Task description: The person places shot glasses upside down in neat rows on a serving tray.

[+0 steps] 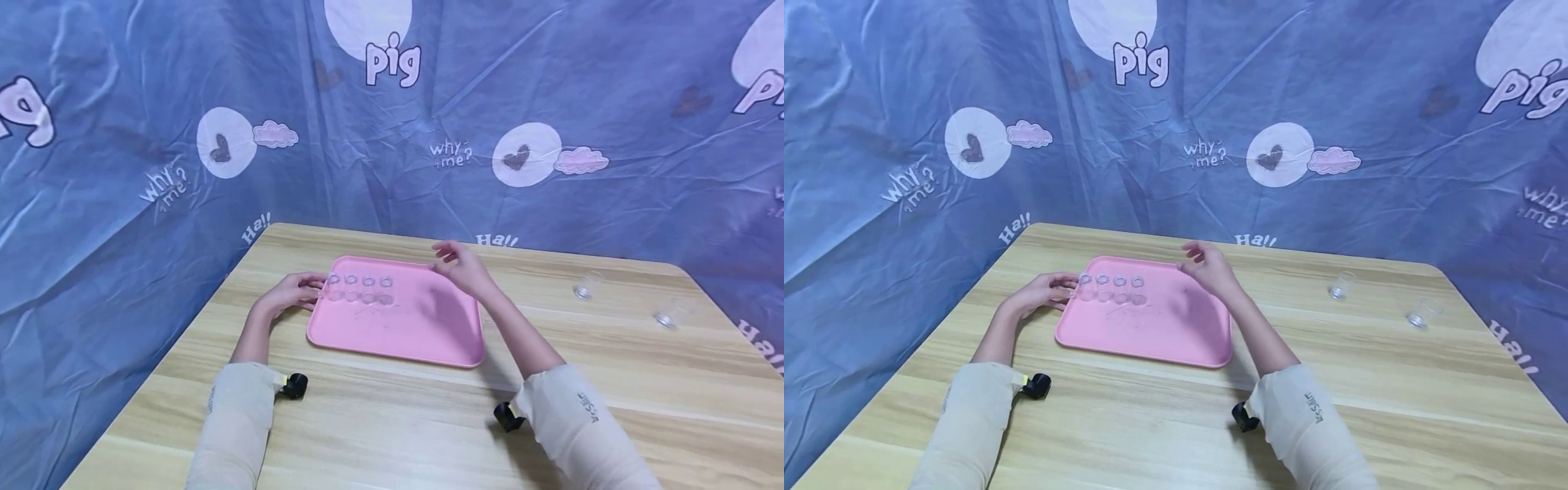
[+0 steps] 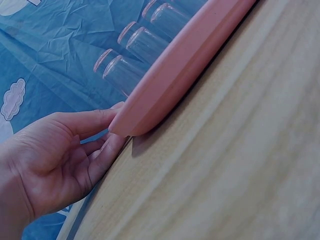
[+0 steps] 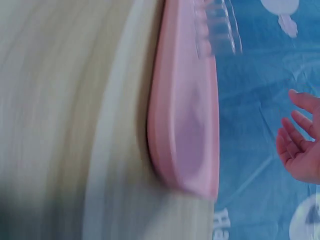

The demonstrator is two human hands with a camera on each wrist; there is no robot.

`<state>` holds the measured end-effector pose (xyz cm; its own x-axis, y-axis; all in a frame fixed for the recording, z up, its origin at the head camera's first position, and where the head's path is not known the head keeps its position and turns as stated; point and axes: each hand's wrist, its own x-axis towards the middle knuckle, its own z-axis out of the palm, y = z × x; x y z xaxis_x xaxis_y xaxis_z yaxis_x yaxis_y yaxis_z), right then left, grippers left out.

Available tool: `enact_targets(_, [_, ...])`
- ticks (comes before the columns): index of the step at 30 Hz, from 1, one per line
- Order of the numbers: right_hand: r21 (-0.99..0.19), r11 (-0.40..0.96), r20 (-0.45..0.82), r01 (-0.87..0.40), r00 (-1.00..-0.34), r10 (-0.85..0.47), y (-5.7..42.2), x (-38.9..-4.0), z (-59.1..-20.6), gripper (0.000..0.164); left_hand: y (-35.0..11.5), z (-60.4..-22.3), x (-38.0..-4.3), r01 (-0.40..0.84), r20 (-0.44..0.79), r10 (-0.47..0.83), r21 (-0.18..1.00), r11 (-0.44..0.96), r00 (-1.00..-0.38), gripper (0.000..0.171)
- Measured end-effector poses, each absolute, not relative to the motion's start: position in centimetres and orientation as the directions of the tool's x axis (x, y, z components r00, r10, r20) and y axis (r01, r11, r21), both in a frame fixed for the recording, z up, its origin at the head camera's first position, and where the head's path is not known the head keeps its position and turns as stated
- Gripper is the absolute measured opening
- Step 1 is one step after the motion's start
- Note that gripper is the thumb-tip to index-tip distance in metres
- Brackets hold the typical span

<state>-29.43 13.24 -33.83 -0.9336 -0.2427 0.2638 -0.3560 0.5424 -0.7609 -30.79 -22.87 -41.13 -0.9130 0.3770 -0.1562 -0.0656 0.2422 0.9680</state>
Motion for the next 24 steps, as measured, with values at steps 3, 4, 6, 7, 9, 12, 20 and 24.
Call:
enact_targets(3, [-0.766, 0.555, 0.251, -0.324, -0.946, -0.205, 15.4, -29.4, -33.6, 0.039, -22.9, -41.2, -30.7, -0.063, -0.154, 0.373, 0.967, 0.246, -0.915, 0.048])
enact_targets(4, [-0.771, 0.553, 0.253, -0.316, -0.949, -0.19, 16.1, -29.4, -33.5, 0.039, -22.9, -41.2, -30.7, -0.064, -0.155, 0.371, 0.967, 0.246, -0.916, 0.048])
enact_targets(6, [-0.775, 0.553, 0.262, -0.305, -0.952, -0.158, 17.7, -29.4, -33.5, 0.037, -23.0, -41.2, -30.7, -0.062, -0.153, 0.373, 0.967, 0.246, -0.915, 0.049])
enact_targets(7, [-0.775, 0.556, 0.265, -0.299, -0.953, -0.143, 18.5, -29.3, -33.5, 0.036, -23.0, -41.3, -30.6, -0.063, -0.154, 0.375, 0.968, 0.244, -0.914, 0.049])
enact_targets(9, [-0.782, 0.548, 0.28, -0.296, -0.953, -0.116, 20.0, -29.2, -33.5, 0.035, -23.0, -41.3, -30.6, -0.064, -0.156, 0.377, 0.968, 0.244, -0.913, 0.049])
enact_targets(12, [-0.788, 0.543, 0.301, -0.29, -0.951, -0.071, 22.4, -28.8, -33.5, 0.035, -22.9, -41.3, -30.6, -0.068, -0.159, 0.375, 0.967, 0.245, -0.913, 0.049])
enact_targets(20, [-0.803, 0.553, 0.332, -0.222, -0.937, 0.107, 28.9, -27.3, -33.7, 0.034, -22.8, -41.2, -30.5, -0.059, -0.153, 0.385, 0.968, 0.245, -0.91, 0.05])
enact_targets(24, [-0.859, 0.485, 0.305, -0.163, -0.924, 0.231, 31.9, -26.5, -34.5, 0.018, -22.8, -41.1, -30.6, -0.058, -0.151, 0.385, 0.968, 0.243, -0.91, 0.05])
